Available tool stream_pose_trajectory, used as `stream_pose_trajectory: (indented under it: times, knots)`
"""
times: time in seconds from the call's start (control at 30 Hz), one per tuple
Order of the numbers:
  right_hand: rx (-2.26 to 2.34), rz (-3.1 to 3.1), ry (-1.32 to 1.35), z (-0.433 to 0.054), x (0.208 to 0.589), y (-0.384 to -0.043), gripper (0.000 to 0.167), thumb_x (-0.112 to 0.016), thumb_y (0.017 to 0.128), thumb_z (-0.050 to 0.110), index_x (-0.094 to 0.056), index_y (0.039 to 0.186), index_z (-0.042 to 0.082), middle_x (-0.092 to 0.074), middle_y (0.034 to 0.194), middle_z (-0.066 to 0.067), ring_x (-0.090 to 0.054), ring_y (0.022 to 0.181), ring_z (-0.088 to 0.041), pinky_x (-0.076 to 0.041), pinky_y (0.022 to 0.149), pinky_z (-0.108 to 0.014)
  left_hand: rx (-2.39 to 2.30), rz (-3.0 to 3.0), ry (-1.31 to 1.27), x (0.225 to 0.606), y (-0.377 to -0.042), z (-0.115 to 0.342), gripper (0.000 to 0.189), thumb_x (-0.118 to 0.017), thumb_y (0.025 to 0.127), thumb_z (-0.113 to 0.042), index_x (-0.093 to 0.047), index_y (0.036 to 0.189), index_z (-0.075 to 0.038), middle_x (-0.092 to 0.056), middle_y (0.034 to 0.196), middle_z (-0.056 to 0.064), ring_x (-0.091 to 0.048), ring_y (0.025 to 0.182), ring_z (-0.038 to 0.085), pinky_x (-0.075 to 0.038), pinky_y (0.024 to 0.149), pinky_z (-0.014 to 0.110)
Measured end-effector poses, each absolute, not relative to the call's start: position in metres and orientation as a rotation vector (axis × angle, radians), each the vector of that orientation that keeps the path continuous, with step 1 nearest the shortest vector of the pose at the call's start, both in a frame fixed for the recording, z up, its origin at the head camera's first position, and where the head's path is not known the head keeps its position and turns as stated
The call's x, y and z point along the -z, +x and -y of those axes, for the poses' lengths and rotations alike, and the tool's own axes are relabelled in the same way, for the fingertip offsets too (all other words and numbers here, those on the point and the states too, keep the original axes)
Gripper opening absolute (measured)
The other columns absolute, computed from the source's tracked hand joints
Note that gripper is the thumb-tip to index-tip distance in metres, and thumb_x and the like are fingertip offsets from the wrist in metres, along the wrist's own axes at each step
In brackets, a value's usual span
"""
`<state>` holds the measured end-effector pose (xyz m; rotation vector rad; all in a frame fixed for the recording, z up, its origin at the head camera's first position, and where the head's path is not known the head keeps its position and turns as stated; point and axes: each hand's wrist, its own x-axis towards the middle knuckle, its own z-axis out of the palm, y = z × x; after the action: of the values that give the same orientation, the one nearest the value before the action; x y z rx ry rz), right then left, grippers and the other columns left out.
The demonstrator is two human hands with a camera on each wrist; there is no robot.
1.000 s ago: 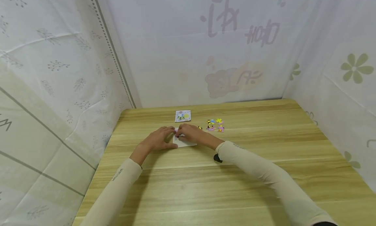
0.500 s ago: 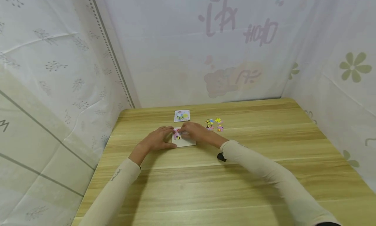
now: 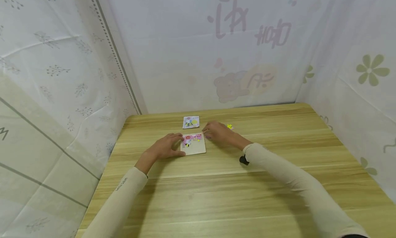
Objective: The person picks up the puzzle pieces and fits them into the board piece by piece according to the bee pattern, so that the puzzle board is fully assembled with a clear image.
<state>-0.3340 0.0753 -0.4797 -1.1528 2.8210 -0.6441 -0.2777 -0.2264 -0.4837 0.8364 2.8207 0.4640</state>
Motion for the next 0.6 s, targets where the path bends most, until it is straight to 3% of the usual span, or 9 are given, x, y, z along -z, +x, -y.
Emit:
stream_pose_trajectory:
  times: [0.43,0.6]
  knots:
    - [0.563,-2.91,-1.051,-0.107,0.485,-0.351,0.026,-0.073,0.099,0.017,-0.076,0.121,0.003,-0.071,0.125,-0.013,-0.067,0.114,-0.029,-0.057,0.097,-0.042,-0.475,-2.815,0.823,0.483,-0.277,0.227,0.076,-0.076,0.089,-0.059,-0.058,0.146,-0.012,-0.047,0.159,0.011,-0.037,0.15,0.037,-0.033,0.12,0.059]
    - [0.512,-2.958,-0.953,-0.118,0.485,-0.352,0.025,-0.076,0.098,0.022,-0.078,0.116,0.005,-0.071,0.12,-0.011,-0.068,0.106,-0.026,-0.059,0.09,-0.04,-0.469,-2.811,0.833,0.483,-0.277,0.226,0.076,-0.076,0.089,-0.058,-0.058,0.146,-0.011,-0.047,0.159,0.011,-0.036,0.15,0.036,-0.033,0.12,0.057]
